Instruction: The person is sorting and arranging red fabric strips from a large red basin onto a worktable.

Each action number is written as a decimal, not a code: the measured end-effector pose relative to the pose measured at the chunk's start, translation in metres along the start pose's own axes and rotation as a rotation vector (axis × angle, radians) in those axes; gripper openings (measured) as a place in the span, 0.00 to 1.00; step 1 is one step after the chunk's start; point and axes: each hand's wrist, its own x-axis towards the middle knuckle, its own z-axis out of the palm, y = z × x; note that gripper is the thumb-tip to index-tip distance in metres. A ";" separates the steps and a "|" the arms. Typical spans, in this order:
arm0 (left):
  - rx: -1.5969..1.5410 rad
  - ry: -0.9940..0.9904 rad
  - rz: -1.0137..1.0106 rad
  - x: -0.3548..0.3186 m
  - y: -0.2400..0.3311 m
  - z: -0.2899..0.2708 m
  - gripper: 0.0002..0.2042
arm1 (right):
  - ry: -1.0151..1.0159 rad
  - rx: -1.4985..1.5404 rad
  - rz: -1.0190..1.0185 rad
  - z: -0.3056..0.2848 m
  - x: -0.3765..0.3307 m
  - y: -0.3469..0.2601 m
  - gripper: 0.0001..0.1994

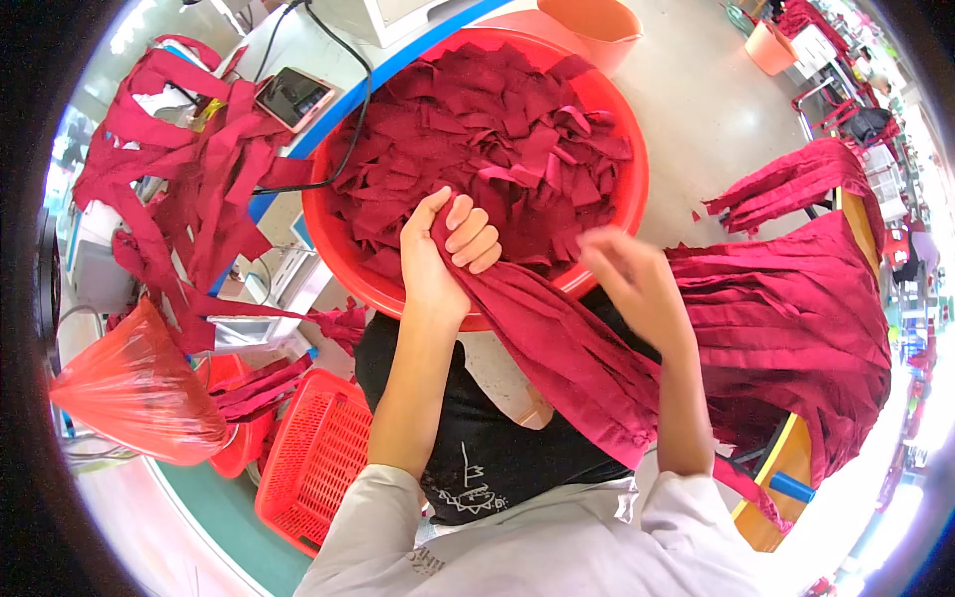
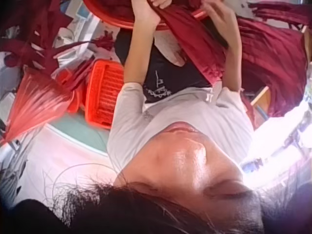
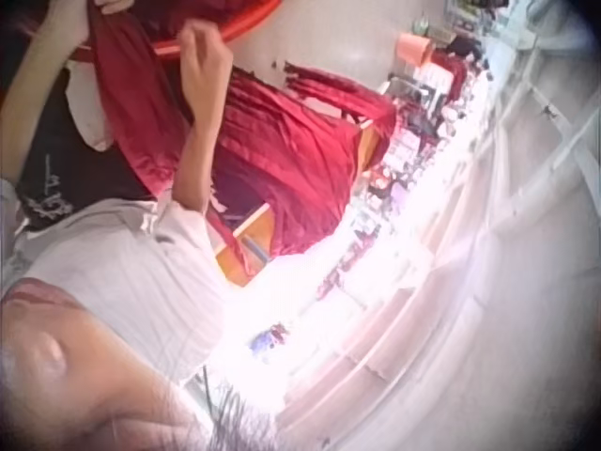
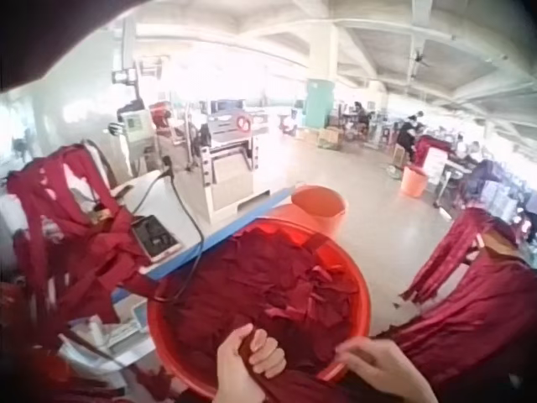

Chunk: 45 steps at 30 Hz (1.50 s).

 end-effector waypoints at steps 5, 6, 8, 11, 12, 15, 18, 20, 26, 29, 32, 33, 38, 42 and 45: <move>0.038 0.107 0.066 0.003 0.007 -0.001 0.16 | 0.213 -0.476 -0.520 0.026 0.092 0.023 0.17; 0.060 0.099 0.044 0.012 -0.001 0.001 0.17 | 0.228 -0.505 -0.570 0.027 0.107 0.041 0.14; 0.063 0.145 -0.002 0.013 0.001 0.005 0.17 | 0.189 -0.589 -0.507 0.041 0.119 0.051 0.05; 0.202 0.242 0.085 0.004 0.015 0.013 0.18 | 0.305 -0.619 -0.443 0.072 0.126 0.043 0.08; 0.222 0.201 0.102 0.002 0.018 0.014 0.18 | 0.336 -0.586 -0.460 0.076 0.129 0.042 0.08; 0.227 0.186 0.110 0.002 -0.002 0.018 0.17 | 0.352 -0.494 -0.428 0.085 0.120 0.066 0.07; 0.226 0.153 0.092 0.003 -0.005 0.011 0.17 | 0.484 -0.435 -0.551 0.075 0.115 0.051 0.06; 0.243 0.180 0.117 0.005 -0.004 0.010 0.16 | 0.449 -0.357 -0.554 0.073 0.109 0.040 0.06; 0.285 0.183 0.144 0.004 -0.004 0.010 0.15 | 0.349 -0.056 -0.724 0.062 0.100 0.007 0.08; 0.301 0.282 0.192 0.002 -0.010 0.018 0.14 | 0.455 0.195 -0.769 0.052 0.087 -0.027 0.06; 0.350 0.410 0.278 0.001 -0.008 0.016 0.13 | 0.251 0.487 -0.697 0.030 0.065 -0.063 0.04; 0.304 0.329 0.239 0.002 -0.006 0.009 0.13 | 0.321 0.401 -0.718 0.027 0.066 -0.062 0.05; 0.289 0.250 0.202 0.002 -0.003 -0.004 0.13 | 0.299 -0.386 -0.293 0.077 0.102 0.026 0.18; 0.316 0.262 0.200 0.000 -0.003 -0.002 0.14 | -0.061 -0.553 -0.120 0.084 0.118 0.060 0.21; 0.322 0.259 0.197 0.001 -0.005 0.002 0.14 | 0.093 -0.519 -0.060 0.092 0.122 0.056 0.15</move>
